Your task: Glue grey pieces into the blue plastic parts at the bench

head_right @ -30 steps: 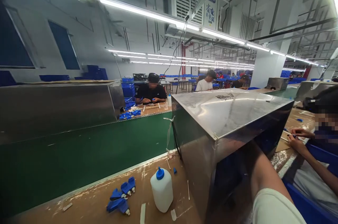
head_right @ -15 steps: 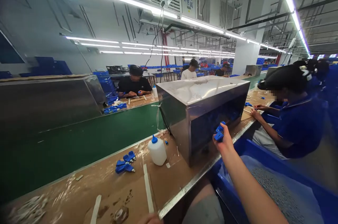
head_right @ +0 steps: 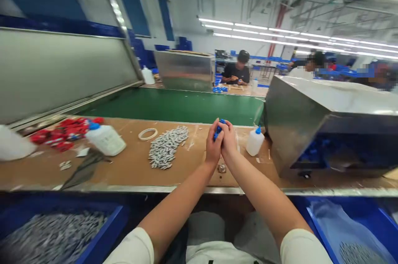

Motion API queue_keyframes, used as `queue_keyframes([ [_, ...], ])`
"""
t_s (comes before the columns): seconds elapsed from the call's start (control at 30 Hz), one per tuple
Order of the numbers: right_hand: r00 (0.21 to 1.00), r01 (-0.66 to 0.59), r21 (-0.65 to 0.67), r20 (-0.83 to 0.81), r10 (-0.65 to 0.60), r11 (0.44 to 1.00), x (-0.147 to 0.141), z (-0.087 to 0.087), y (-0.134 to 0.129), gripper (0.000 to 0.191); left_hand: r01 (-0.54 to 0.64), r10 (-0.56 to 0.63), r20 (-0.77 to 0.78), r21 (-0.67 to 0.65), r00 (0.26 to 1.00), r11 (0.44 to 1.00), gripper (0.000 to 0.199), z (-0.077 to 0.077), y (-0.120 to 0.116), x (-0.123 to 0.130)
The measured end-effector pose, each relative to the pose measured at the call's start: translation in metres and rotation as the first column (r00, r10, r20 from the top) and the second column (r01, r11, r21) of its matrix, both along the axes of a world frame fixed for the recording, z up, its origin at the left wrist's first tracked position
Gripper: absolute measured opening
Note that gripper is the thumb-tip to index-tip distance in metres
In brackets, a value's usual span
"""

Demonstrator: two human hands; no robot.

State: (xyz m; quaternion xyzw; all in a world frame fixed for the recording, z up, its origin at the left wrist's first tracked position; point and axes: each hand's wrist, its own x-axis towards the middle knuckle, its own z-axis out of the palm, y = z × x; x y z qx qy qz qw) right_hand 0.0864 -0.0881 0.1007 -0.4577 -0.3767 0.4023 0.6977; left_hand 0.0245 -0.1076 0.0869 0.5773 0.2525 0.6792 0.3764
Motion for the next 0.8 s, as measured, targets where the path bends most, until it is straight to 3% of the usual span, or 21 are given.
queue_keyframes([
  [0.07,0.988,-0.057,-0.121,0.134,0.073,0.991,-0.028,-0.004,0.039,0.048,0.018,0.03,0.229,-0.205,0.973,0.979,0.047,-0.009,0.043,-0.022],
  [0.13,0.95,-0.082,-0.217,0.279,0.142,0.973,-0.048,-0.017,0.068,0.045,0.085,0.083,0.374,-0.413,0.924,0.907,0.044,-0.023,0.08,-0.04],
  [0.23,0.882,-0.116,-0.257,0.416,0.219,0.959,-0.063,-0.046,0.098,0.031,0.101,0.168,0.377,-0.598,0.911,0.795,0.04,-0.049,0.117,-0.058],
  [0.33,0.783,-0.176,-0.24,0.553,0.283,0.955,-0.061,-0.073,0.117,0.021,0.023,0.203,0.279,-0.637,0.939,0.77,0.03,-0.072,0.133,-0.068],
  [0.43,0.678,-0.251,-0.212,0.658,0.328,0.944,-0.046,-0.091,0.122,0.028,-0.058,0.21,0.181,-0.609,0.961,0.791,0.026,-0.083,0.135,-0.078],
  [0.5,0.613,-0.284,-0.2,0.714,0.338,0.938,-0.028,-0.098,0.116,0.032,-0.217,0.228,-0.043,-0.511,0.973,0.832,0.031,-0.084,0.131,-0.086],
  [0.53,0.588,-0.295,-0.195,0.735,0.339,0.935,-0.016,-0.1,0.109,0.034,-0.322,0.246,-0.225,-0.419,0.943,0.849,0.033,-0.084,0.128,-0.09],
  [0.57,0.555,-0.303,-0.19,0.762,0.335,0.934,-0.004,-0.101,0.101,0.036,-0.413,0.266,-0.426,-0.303,0.865,0.859,0.033,-0.082,0.126,-0.094],
  [0.63,0.434,-0.324,-0.179,0.844,0.314,0.929,0.019,-0.101,0.083,0.039,-0.499,0.285,-0.733,-0.085,0.618,0.862,0.028,-0.08,0.122,-0.098],
  [0.7,0.25,-0.364,-0.192,0.922,0.295,0.911,0.035,-0.097,0.067,0.039,-0.505,0.265,-0.854,0.003,0.448,0.863,0.023,-0.078,0.12,-0.098],
  [0.8,0.05,-0.399,-0.258,0.952,0.301,0.88,0.038,-0.093,0.055,0.033,-0.5,0.237,-0.908,0.036,0.345,0.865,0.024,-0.08,0.12,-0.092],
])
